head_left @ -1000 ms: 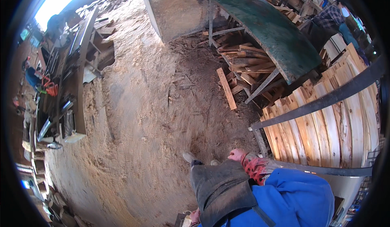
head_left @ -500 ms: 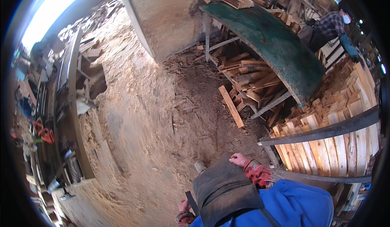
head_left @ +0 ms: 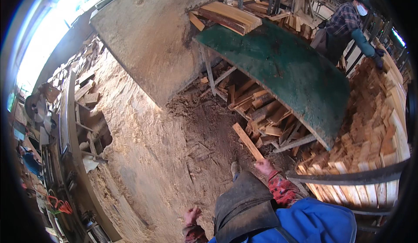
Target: The person walks through a lumber workshop and begins stacking processed wooden planks. They pick up planks from a conveyor table and arrange them into a pile, occasionally moving to a different area to place the wood.
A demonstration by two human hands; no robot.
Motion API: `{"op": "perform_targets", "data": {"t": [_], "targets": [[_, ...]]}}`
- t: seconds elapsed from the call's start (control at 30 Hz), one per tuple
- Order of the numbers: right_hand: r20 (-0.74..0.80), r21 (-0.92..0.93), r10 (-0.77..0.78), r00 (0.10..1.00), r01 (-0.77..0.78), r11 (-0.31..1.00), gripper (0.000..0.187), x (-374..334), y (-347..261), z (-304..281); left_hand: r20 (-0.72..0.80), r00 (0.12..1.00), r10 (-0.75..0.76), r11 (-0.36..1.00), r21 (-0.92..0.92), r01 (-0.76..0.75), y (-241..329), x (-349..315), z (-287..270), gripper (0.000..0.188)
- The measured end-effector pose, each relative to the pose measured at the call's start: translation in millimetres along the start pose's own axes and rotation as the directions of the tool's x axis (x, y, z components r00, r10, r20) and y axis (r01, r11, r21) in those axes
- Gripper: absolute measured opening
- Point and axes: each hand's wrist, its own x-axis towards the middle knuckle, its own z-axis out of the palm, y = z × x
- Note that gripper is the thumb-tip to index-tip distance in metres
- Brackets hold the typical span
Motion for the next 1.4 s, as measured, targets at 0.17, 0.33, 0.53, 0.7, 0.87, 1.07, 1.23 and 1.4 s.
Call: {"op": "perform_targets", "data": {"t": [0.17,0.33,0.53,0.7,0.87,1.07,1.23,1.4], "targets": [[-0.459,-0.105,-0.354,0.814,0.346,0.932,0.024,107.8,-51.9,-97.5,-0.064,0.983,-0.17,0.985,-0.014,0.17,-2.0,-37.1,55.1,0.032],[-0.555,0.016,-0.215,0.803,0.269,0.963,0.03,162.3,-118.4,-163.1,-0.104,0.976,-0.192,0.923,0.319,0.216,-20.3,-22.1,40.0,0.036],[-0.603,-0.013,-0.218,0.767,0.263,0.965,0.031,181.5,-118.0,-173.6,-0.093,0.982,-0.164,0.879,0.438,0.188,51.7,-8.3,59.4,0.037],[-0.63,0.043,-0.109,0.769,0.175,0.984,0.029,181.4,-123.2,-176.4,-0.056,0.987,-0.153,0.861,0.482,0.161,116.0,37.7,78.1,0.038],[-0.722,-0.013,0.009,0.691,-0.026,1.0,0.027,199.7,-86.9,-176.9,0.016,0.99,-0.141,0.803,0.587,0.105,183.0,90.0,91.7,0.039],[-0.76,0.106,0.194,0.62,-0.176,0.979,0.024,198.3,-113.8,-185.1,0.275,0.952,0.133,0.829,0.496,-0.259,307.2,148.8,138.7,0.039],[-0.754,0.156,0.233,0.614,-0.177,0.972,0.02,199.0,-97.2,-174.8,0.358,0.927,0.109,0.879,0.401,-0.258,390.1,263.3,170.5,0.025],[-0.791,0.161,0.173,0.587,-0.073,0.984,0.019,191.4,-92.4,-173.3,0.467,0.808,0.359,0.891,0.086,-0.445,533.7,266.3,296.5,0.026]]}}
